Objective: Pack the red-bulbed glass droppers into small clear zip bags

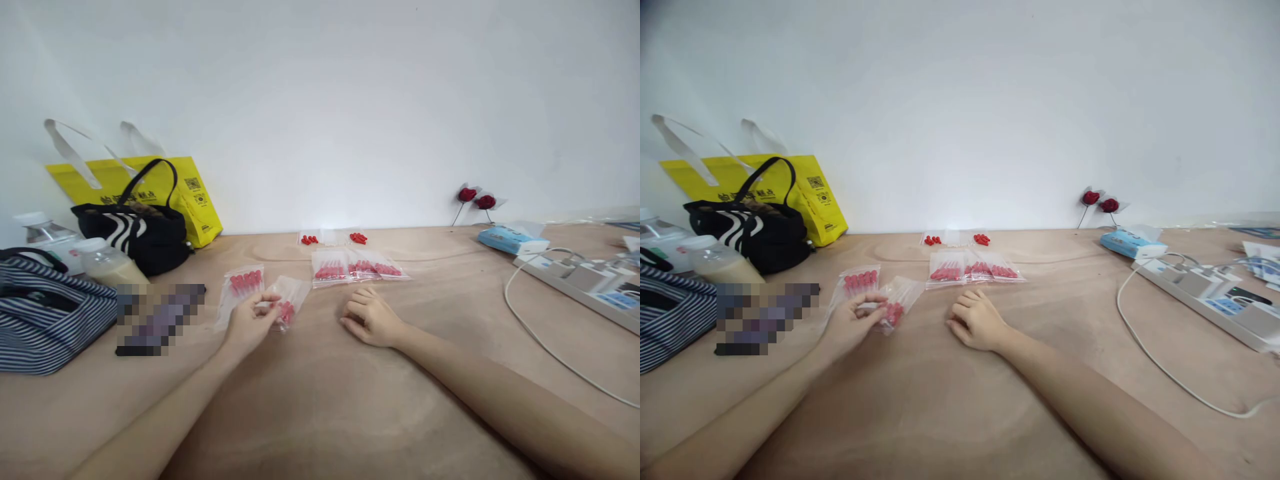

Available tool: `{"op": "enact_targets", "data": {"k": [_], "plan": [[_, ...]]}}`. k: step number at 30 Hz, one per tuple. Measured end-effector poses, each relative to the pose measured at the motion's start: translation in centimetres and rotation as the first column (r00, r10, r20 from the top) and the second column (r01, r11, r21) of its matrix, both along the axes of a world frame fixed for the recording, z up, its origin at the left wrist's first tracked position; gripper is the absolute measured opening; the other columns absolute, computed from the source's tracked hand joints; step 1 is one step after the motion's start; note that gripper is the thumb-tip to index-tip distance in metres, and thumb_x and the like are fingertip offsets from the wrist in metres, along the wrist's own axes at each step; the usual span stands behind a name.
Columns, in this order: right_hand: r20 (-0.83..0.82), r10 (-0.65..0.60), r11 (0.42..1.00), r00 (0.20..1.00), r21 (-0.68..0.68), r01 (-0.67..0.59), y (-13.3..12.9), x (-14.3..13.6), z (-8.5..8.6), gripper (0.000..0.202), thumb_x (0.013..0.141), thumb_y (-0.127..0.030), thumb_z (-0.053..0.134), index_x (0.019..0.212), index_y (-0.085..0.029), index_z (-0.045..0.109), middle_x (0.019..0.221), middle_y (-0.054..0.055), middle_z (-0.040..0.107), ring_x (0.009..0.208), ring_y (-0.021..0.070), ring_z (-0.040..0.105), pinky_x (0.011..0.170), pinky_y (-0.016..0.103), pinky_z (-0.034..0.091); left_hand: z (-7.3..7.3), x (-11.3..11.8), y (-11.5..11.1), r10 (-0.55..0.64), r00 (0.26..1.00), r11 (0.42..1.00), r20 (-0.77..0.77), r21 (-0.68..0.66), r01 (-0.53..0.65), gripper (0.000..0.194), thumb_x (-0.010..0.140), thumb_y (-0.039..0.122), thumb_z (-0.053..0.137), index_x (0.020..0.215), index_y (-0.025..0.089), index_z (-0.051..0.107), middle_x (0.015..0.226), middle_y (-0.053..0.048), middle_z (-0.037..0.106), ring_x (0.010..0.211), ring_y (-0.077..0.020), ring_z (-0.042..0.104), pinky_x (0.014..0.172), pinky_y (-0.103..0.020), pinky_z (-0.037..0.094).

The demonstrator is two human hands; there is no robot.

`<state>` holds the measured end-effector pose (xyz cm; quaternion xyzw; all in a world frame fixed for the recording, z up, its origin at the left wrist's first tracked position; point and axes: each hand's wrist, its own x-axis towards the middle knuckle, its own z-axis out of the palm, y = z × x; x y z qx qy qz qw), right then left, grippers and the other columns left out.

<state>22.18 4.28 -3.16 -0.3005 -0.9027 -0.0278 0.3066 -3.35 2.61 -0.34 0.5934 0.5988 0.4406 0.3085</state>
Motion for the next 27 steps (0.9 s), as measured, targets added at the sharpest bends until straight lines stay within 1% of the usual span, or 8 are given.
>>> {"op": "enact_targets", "data": {"k": [5,8,11,14,18,22,24,27], "plan": [[-0.042,0.008,0.994,0.999,-0.109,-0.012,-0.1,0.0,0.1,0.006,0.077,-0.023,0.056,0.077,-0.019,0.052,0.072,0.001,0.057,0.072,0.0153,0.048,0.068,0.029,0.034,-0.3,3.1,-2.6,-0.392,0.919,0.92,0.05,0.017,0.392,0.027,0.073,0.029,0.057,0.096,0.015,0.057,0.09,-0.009,0.067,0.073,-0.0177,0.066,0.061,-0.027,0.053],[-0.092,-0.005,0.986,0.996,-0.165,-0.01,-0.3,0.0,0.2,0.017,0.073,-0.031,0.062,0.082,-0.019,0.054,0.074,0.001,0.058,0.074,0.0161,0.05,0.069,0.029,0.035,1.0,2.6,-2.9,-0.56,0.814,0.825,-0.157,-0.019,0.564,0.037,0.08,0.028,0.05,0.116,0.02,0.049,0.096,-0.008,0.066,0.056,-0.0121,0.063,0.046,-0.021,0.05],[-0.13,-0.037,0.982,0.991,-0.19,0.012,-0.9,-1.0,0.4,0.028,0.069,-0.037,0.066,0.087,-0.02,0.054,0.08,0.001,0.059,0.077,0.0165,0.053,0.071,0.03,0.035,2.6,0.3,-2.3,-0.518,0.636,0.742,-0.571,0.07,0.667,0.046,0.072,0.028,0.062,0.117,0.024,0.051,0.104,-0.006,0.062,0.072,-0.0159,0.063,0.063,-0.027,0.053],[-0.119,-0.087,0.98,0.989,-0.187,0.064,-1.5,-3.0,0.5,0.035,0.066,-0.04,0.067,0.092,-0.021,0.055,0.082,0.001,0.058,0.077,0.0169,0.054,0.07,0.031,0.036,3.1,-1.9,-1.3,-0.445,0.499,0.697,-0.743,0.063,0.714,0.06,0.065,0.021,0.065,0.122,0.026,0.047,0.119,-0.007,0.053,0.106,-0.0238,0.052,0.089,-0.037,0.045],[-0.117,-0.093,0.987,0.989,-0.138,0.076,-1.5,-5.0,0.1,0.005,0.076,-0.022,0.055,0.08,-0.02,0.054,0.076,0.001,0.055,0.065,0.0132,0.052,0.061,0.026,0.038,1.5,-2.8,-0.3,-0.384,0.512,0.692,-0.768,0.128,0.711,0.052,0.069,0.01,0.053,0.119,0.025,0.049,0.119,-0.007,0.054,0.108,-0.0204,0.052,0.09,-0.033,0.045],[-0.272,-0.069,0.991,0.96,-0.133,0.033,-0.8,-4.5,-0.3,0.009,0.082,-0.014,0.042,0.075,-0.019,0.045,0.074,0.002,0.052,0.064,0.0123,0.051,0.057,0.023,0.04,-0.6,-1.5,0.0,-0.284,0.593,0.648,-0.753,0.305,0.698,0.035,0.077,0.012,0.048,0.109,0.022,0.056,0.102,-0.006,0.063,0.09,-0.016,0.061,0.077,-0.026,0.051],[-0.289,0.016,0.995,0.957,-0.091,-0.044,-0.6,-3.6,-0.2,0.01,0.084,-0.013,0.038,0.079,-0.02,0.043,0.079,0.004,0.054,0.071,0.0133,0.053,0.063,0.024,0.043,-1.3,-0.8,0.0,-0.246,0.618,0.639,-0.747,0.354,0.682,0.033,0.079,0.013,0.046,0.11,0.022,0.056,0.102,-0.006,0.064,0.09,-0.0157,0.062,0.076,-0.026,0.052],[-0.093,0.193,0.981,0.977,-0.016,-0.196,-0.5,-2.3,0.0,0.01,0.086,-0.014,0.036,0.083,-0.02,0.043,0.089,0.007,0.057,0.079,0.0147,0.054,0.07,0.026,0.043,-1.7,-0.1,0.1,-0.201,0.644,0.662,-0.739,0.382,0.645,0.036,0.08,0.018,0.047,0.116,0.02,0.051,0.111,-0.009,0.059,0.098,-0.018,0.058,0.082,-0.03,0.05]]}}
